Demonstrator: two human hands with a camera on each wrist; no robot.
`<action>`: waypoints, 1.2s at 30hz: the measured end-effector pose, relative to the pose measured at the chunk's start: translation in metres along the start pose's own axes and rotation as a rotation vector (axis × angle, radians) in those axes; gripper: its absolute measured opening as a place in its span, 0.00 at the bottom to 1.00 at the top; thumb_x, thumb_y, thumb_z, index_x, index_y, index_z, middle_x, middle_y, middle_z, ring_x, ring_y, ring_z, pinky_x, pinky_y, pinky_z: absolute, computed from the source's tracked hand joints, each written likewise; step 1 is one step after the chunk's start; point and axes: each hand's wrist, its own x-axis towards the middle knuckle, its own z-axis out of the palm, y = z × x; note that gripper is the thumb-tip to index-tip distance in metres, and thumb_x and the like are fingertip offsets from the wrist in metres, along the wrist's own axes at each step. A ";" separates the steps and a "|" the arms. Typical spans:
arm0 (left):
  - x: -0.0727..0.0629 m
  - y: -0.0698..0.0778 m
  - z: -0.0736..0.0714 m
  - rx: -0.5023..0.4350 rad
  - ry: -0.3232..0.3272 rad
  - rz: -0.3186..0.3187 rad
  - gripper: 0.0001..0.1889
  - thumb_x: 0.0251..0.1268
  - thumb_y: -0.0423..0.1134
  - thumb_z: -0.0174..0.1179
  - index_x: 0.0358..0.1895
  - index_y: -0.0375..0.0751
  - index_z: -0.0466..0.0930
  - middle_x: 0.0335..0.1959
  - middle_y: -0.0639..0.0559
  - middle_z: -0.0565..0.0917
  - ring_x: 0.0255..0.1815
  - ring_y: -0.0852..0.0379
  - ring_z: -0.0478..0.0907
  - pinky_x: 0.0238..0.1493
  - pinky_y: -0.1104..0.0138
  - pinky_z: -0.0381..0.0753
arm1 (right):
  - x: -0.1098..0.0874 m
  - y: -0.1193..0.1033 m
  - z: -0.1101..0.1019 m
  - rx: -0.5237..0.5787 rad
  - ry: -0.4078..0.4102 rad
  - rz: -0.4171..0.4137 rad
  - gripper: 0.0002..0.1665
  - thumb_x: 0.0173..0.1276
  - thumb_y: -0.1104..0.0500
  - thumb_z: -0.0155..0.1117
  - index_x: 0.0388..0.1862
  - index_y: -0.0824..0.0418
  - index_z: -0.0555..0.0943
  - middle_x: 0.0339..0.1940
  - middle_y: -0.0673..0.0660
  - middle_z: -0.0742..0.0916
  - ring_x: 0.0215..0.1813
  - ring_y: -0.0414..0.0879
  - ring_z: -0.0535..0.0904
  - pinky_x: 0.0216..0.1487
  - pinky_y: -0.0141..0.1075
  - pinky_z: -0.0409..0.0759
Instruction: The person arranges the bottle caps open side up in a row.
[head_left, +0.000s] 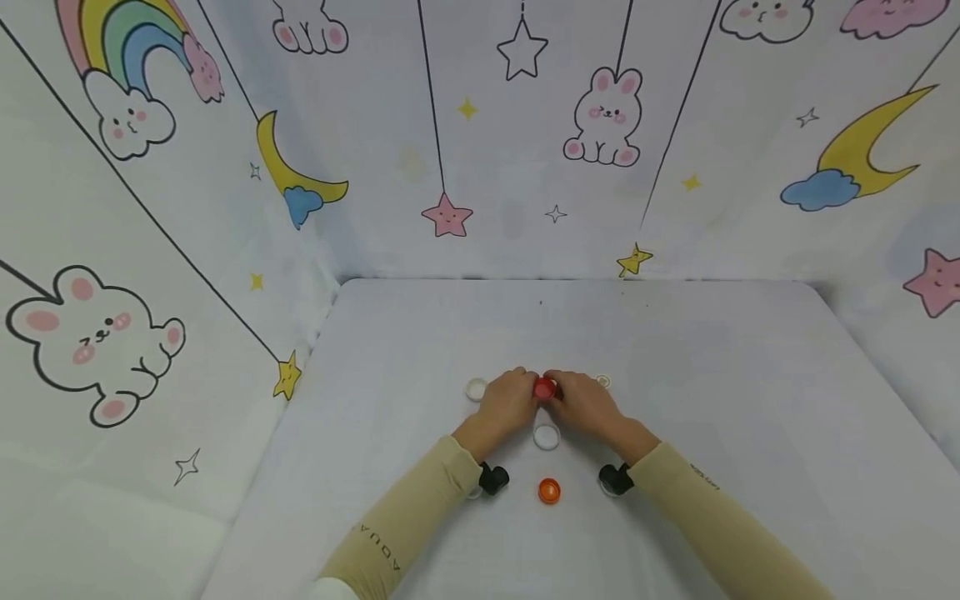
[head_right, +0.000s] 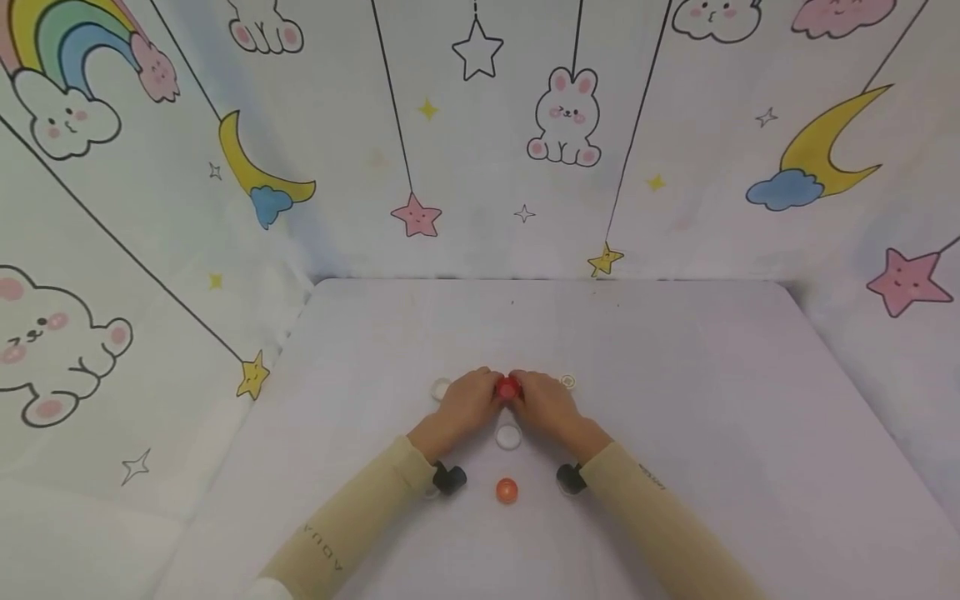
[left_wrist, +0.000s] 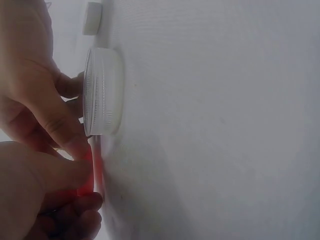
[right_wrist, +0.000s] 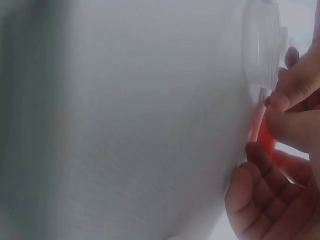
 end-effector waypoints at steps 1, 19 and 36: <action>0.000 0.000 0.000 0.007 -0.001 0.001 0.09 0.66 0.41 0.62 0.43 0.41 0.83 0.32 0.50 0.81 0.33 0.55 0.80 0.32 0.66 0.78 | 0.000 0.000 0.000 0.003 -0.001 0.002 0.15 0.65 0.57 0.68 0.49 0.62 0.81 0.30 0.50 0.83 0.30 0.42 0.73 0.33 0.38 0.74; 0.000 0.003 0.002 0.056 -0.006 0.007 0.09 0.66 0.44 0.62 0.39 0.41 0.82 0.30 0.49 0.78 0.29 0.54 0.80 0.26 0.66 0.77 | -0.003 -0.001 -0.001 -0.026 0.001 0.007 0.18 0.64 0.58 0.69 0.52 0.62 0.81 0.32 0.52 0.84 0.32 0.43 0.75 0.35 0.39 0.76; 0.000 0.005 -0.004 0.029 0.012 -0.067 0.23 0.59 0.46 0.68 0.57 0.42 0.79 0.42 0.47 0.78 0.33 0.53 0.81 0.31 0.63 0.81 | -0.007 -0.008 -0.014 -0.047 -0.031 0.115 0.30 0.65 0.54 0.68 0.63 0.64 0.76 0.33 0.52 0.84 0.33 0.45 0.77 0.39 0.41 0.79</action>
